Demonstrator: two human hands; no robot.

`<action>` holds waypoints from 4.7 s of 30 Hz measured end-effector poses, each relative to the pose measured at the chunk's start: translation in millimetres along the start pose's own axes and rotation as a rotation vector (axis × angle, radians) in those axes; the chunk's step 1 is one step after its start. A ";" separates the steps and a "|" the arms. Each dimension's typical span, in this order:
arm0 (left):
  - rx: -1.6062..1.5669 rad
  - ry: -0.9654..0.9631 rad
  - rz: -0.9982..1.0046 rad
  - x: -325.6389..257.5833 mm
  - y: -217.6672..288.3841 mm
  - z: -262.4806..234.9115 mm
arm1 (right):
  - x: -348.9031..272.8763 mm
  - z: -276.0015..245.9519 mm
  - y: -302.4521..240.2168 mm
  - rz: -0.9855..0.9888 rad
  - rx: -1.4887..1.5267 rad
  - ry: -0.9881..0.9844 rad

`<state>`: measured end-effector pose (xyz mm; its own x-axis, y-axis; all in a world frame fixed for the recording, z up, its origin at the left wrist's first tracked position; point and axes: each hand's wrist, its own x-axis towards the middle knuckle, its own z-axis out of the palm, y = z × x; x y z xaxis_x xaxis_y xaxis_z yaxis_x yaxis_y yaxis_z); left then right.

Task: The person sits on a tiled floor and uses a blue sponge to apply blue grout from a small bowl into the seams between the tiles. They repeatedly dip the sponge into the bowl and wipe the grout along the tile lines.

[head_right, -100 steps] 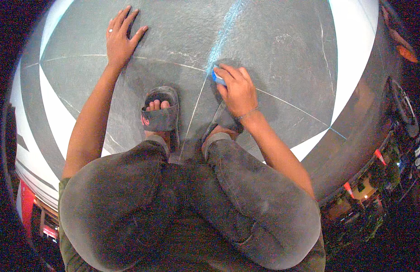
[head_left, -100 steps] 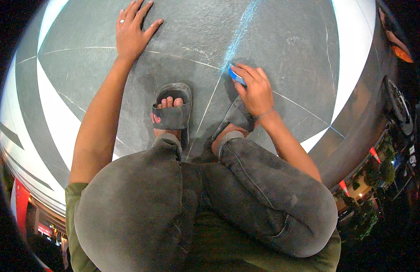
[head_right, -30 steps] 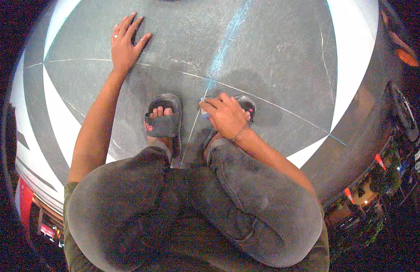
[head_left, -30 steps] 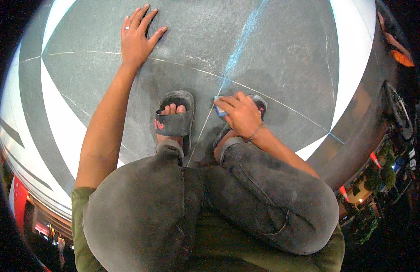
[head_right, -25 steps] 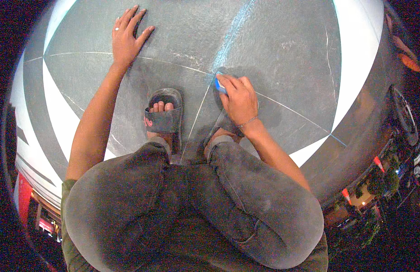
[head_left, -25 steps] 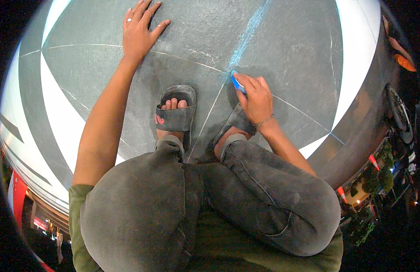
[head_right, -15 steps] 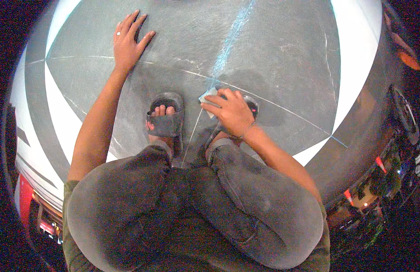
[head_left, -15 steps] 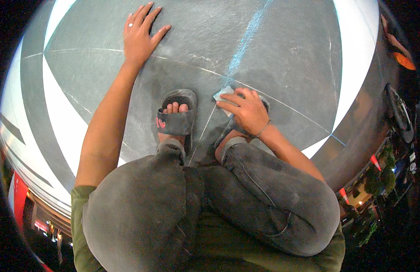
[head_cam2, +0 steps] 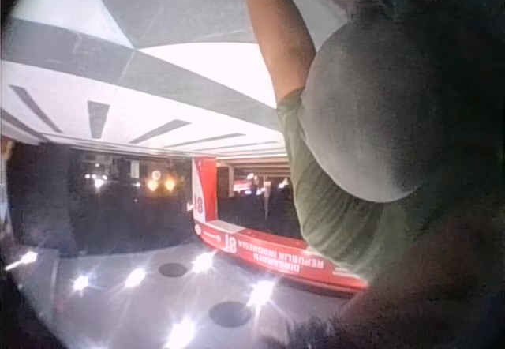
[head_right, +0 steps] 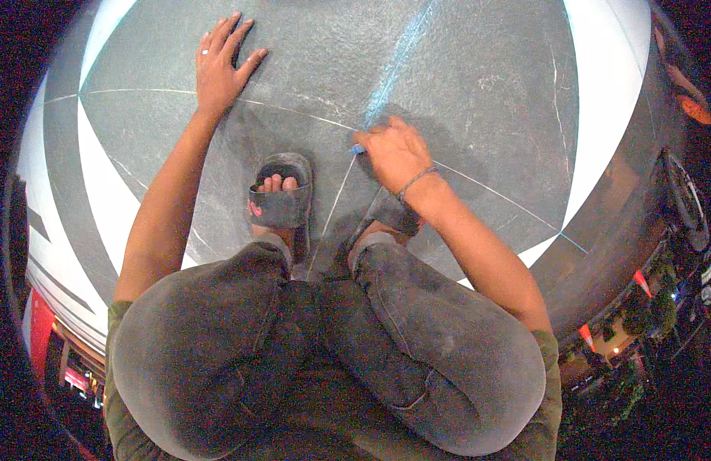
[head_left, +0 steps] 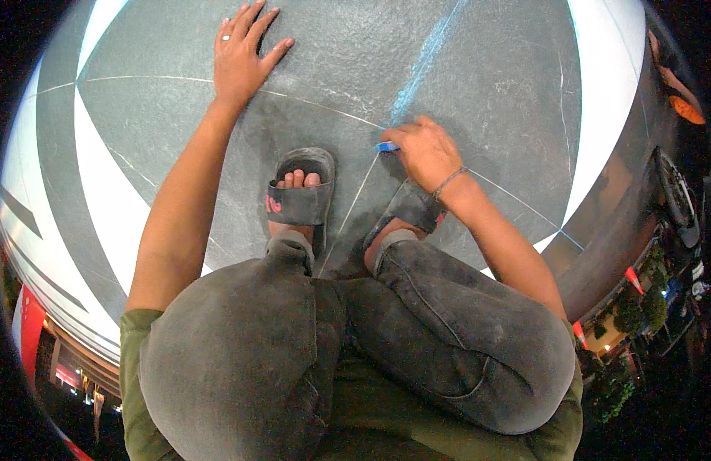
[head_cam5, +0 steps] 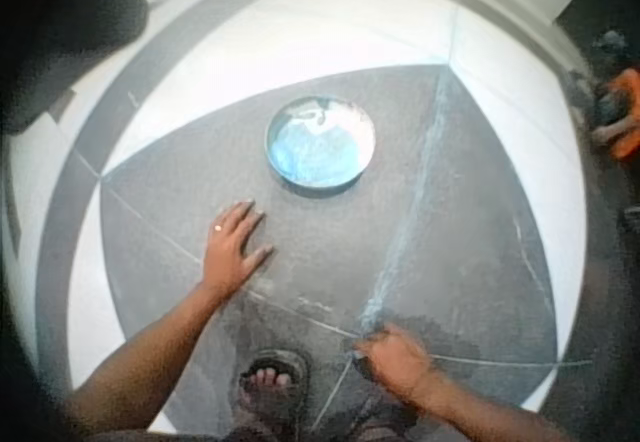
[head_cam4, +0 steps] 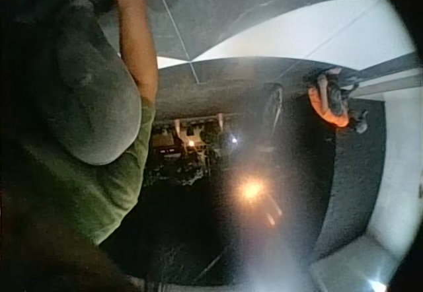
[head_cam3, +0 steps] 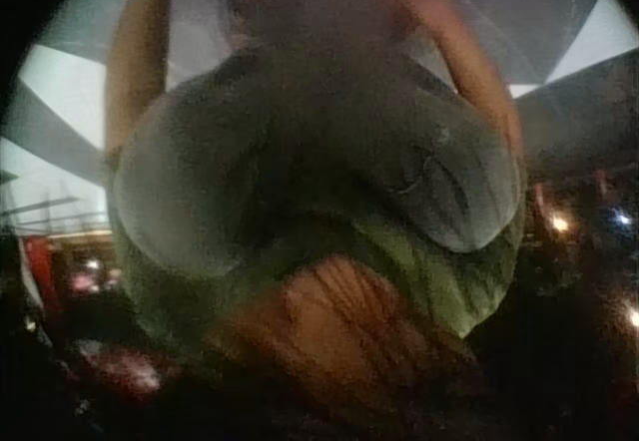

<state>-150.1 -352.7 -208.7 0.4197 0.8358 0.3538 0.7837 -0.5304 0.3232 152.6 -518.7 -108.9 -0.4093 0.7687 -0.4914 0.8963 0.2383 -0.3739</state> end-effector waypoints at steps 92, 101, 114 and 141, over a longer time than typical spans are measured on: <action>-0.026 -0.037 -0.066 2.8 4.3 -8.6 | -48.6 63.8 -7.6 -0.074 0.290 0.481; 0.034 0.009 -0.015 -2.9 -6.3 2.9 | -67.3 76.3 -6.0 -0.278 -0.014 0.149; 0.011 0.004 -0.011 -6.1 -8.3 5.1 | -64.3 87.5 -20.8 -0.185 0.056 0.236; 0.023 0.014 0.006 -4.5 -7.5 5.6 | -55.0 77.4 -32.4 -0.052 0.075 0.242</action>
<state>-155.3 -351.7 -217.7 0.4179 0.8305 0.3683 0.7918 -0.5317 0.3006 132.8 -614.7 -130.7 -0.3940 0.8785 -0.2703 0.8560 0.2436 -0.4559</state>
